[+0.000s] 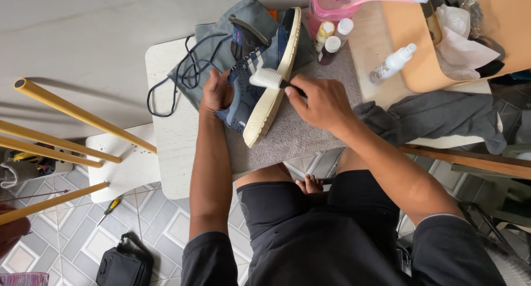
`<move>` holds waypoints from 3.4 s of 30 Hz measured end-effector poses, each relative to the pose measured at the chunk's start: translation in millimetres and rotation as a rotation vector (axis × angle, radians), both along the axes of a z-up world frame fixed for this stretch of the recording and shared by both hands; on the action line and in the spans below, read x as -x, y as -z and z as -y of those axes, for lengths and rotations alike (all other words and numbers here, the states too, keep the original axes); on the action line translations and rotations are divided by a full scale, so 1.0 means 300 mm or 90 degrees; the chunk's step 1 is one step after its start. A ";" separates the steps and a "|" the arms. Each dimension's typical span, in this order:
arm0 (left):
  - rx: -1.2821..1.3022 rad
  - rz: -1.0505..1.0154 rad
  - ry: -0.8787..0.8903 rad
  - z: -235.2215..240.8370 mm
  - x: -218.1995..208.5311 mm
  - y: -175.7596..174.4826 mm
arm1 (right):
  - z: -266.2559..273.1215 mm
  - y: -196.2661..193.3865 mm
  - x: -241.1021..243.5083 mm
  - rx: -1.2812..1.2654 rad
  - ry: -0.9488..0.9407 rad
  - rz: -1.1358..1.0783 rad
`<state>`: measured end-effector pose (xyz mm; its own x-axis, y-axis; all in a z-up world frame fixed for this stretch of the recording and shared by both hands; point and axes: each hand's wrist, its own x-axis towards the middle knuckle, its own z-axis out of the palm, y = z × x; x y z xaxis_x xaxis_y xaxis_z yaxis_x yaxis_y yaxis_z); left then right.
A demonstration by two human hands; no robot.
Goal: The person scrubs a blue sneaker with a white brush, repeatedly applying liquid from a white bottle to the upper and midsole. The shoe is held in the left hand while the right hand scrubs and applies cleaner throughout the clip.
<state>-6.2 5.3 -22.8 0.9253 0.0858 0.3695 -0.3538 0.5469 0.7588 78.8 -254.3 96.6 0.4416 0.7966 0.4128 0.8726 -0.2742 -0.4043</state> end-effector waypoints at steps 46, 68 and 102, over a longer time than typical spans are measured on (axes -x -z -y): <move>0.019 -0.073 0.116 -0.042 0.004 0.024 | 0.001 -0.079 -0.434 0.164 0.305 0.133; 0.032 0.055 0.249 0.017 0.014 -0.117 | 0.041 -0.116 -0.361 0.030 0.164 -0.113; 0.052 0.079 0.173 0.014 -0.037 -0.009 | 0.010 0.061 -0.053 -0.022 0.135 0.027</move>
<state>5.1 1.0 -20.1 0.8668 -0.1245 0.4829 -0.2735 0.6911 0.6691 94.6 -257.2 78.4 0.5799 0.6730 0.4591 0.8129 -0.4404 -0.3810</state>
